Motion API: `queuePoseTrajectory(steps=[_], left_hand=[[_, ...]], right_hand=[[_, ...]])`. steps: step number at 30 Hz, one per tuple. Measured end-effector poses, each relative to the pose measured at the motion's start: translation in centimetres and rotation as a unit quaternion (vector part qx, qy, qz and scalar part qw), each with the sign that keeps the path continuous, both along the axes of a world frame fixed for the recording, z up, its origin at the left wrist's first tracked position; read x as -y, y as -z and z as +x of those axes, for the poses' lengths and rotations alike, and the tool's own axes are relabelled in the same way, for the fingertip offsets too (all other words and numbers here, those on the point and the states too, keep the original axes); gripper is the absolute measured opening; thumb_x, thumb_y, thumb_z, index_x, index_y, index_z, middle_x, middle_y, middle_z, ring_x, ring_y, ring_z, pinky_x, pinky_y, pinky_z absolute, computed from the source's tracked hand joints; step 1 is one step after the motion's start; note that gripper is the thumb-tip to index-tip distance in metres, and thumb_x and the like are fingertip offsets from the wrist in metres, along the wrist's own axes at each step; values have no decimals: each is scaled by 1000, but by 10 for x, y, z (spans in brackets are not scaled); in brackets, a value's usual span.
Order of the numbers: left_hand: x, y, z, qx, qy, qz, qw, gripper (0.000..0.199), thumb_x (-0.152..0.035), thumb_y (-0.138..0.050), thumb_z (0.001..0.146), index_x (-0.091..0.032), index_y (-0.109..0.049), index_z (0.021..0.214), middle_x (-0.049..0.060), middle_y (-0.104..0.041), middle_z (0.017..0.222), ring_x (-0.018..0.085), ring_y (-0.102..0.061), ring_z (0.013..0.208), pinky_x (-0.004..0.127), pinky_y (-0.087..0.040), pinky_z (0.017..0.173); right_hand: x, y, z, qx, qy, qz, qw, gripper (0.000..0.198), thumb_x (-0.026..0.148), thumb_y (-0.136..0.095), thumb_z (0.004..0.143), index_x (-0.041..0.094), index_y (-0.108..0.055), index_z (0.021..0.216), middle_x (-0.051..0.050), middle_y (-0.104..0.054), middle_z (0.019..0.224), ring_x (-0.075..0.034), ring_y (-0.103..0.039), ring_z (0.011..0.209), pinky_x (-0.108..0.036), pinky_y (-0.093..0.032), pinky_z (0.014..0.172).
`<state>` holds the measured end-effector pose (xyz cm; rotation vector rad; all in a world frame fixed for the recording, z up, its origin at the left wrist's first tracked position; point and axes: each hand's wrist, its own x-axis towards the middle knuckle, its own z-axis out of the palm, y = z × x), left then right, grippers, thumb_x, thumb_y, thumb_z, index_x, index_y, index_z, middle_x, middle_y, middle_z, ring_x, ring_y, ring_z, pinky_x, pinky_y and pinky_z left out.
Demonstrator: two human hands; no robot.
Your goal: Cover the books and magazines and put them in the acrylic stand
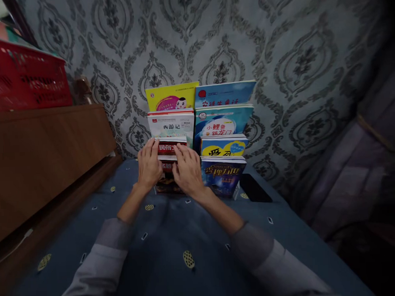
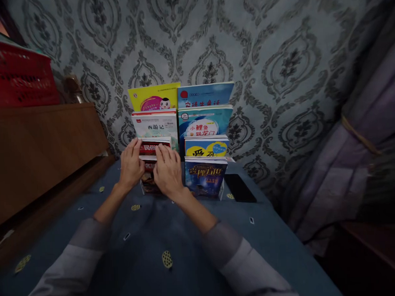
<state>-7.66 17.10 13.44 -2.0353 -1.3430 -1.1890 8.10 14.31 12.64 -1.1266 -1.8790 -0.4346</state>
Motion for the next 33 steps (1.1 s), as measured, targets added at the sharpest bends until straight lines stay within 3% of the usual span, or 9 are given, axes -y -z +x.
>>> queuePoseTrajectory(steps=[5,8,16,23,28,33], left_hand=[[-16,-24,0,-68,-33,-67,995,69,-3,-40,82,-14,-40,151,17,-43,159,29,-34,150,58,-28,118],[-22,-23,1,-85,-44,-83,992,65,-5,-39,86,-15,-42,150,16,-46,157,30,-35,150,60,-29,117],[-33,-13,5,-64,-46,-54,995,59,-6,-41,88,-17,-47,146,15,-51,152,29,-42,143,51,-34,114],[-28,-14,6,-63,-47,-41,996,60,-6,-41,87,-17,-48,146,17,-52,150,29,-44,141,52,-36,113],[-18,-18,4,-83,-56,-56,993,62,-5,-39,86,-14,-45,148,19,-50,152,32,-43,144,61,-34,113],[-12,-39,7,-60,-57,-31,996,65,-4,-38,85,-16,-45,149,19,-49,153,31,-46,142,61,-34,114]], right_hand=[[-22,-28,5,51,22,-17,998,53,18,-40,97,4,-46,148,-19,-49,154,-31,-38,145,-52,-22,122],[-35,-28,8,69,32,-36,996,53,18,-37,98,5,-44,149,-20,-51,153,-32,-41,143,-54,-24,121],[-50,-19,9,49,32,-5,998,51,16,-38,98,10,-49,147,-18,-56,148,-31,-45,139,-54,-27,120],[-41,-25,9,54,29,-14,998,50,18,-38,99,9,-49,147,-19,-57,147,-31,-46,138,-55,-28,119],[-30,-28,12,64,16,-29,997,51,19,-40,98,9,-48,148,-19,-56,148,-30,-47,138,-54,-31,119],[-24,-47,21,76,-3,0,997,53,17,-41,96,8,-47,148,-18,-53,151,-29,-44,142,-49,-32,120]])
